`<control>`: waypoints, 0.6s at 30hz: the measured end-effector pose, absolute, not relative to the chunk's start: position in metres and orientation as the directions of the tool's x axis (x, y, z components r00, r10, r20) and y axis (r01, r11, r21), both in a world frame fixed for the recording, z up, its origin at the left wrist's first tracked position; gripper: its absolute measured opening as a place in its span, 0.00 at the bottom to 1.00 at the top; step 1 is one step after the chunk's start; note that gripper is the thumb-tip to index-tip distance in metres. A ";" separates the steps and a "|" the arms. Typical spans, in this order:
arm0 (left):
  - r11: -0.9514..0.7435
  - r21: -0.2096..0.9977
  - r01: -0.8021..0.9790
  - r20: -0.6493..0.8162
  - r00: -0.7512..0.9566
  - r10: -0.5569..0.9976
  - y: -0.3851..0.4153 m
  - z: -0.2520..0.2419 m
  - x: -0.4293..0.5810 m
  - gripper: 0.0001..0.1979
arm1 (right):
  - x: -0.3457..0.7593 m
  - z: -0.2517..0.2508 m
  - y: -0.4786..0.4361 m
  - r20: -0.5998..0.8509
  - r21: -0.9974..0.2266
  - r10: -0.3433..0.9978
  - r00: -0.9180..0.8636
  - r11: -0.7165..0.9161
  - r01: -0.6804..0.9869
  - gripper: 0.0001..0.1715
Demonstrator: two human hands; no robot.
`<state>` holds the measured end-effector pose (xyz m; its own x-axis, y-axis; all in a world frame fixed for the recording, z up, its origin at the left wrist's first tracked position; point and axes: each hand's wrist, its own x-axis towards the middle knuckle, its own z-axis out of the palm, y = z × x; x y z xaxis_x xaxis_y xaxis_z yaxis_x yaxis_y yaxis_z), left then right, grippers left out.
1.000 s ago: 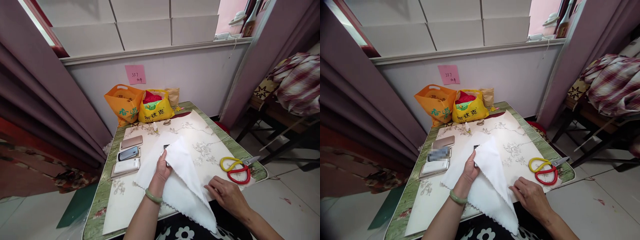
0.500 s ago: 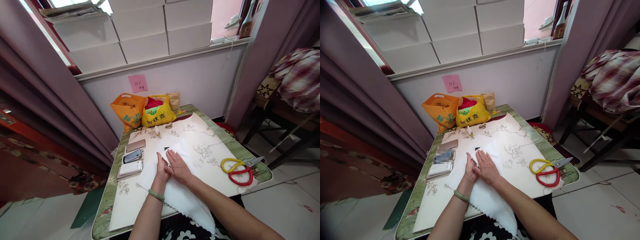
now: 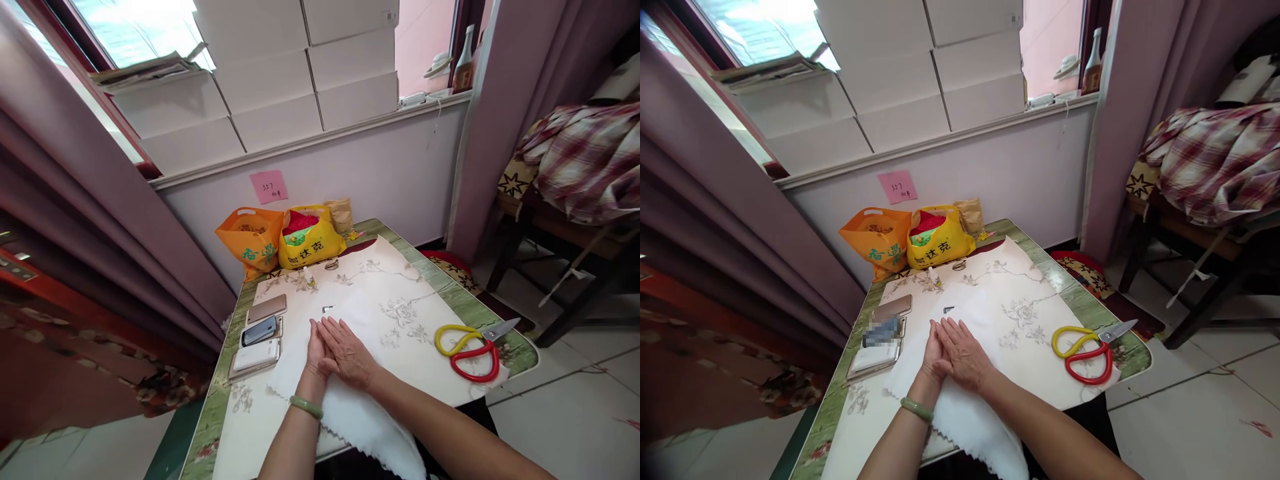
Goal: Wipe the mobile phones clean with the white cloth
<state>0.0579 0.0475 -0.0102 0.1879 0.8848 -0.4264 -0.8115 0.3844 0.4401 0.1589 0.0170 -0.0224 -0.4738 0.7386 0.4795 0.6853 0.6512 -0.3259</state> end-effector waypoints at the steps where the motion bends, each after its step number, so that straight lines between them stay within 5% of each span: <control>1: 0.379 0.440 -0.814 -0.427 0.182 0.886 0.048 -0.012 0.057 0.19 | 0.159 -0.021 0.017 0.488 -0.322 0.731 -0.477 0.659 0.680 0.48; 5: 0.352 0.498 -0.793 -0.392 0.156 0.906 0.047 -0.018 0.057 0.19 | 0.161 -0.021 0.016 0.526 -0.301 0.742 -0.415 0.619 0.725 0.45; 11: 0.347 0.562 -0.751 -0.326 0.185 0.927 0.046 -0.021 0.061 0.18 | 0.156 -0.036 0.021 0.443 -0.362 0.891 -0.096 0.276 0.890 0.44; 18: 0.223 0.618 -0.754 -0.210 0.115 0.971 0.045 -0.025 0.063 0.19 | 0.161 -0.035 0.018 0.464 -0.263 0.802 -0.376 0.530 0.807 0.40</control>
<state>0.0631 0.0451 -0.0250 0.1150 0.9710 -0.2097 -0.7538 0.2228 0.6181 0.1614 0.0177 -0.0347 -0.3758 0.8024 0.4635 0.8065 0.5296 -0.2628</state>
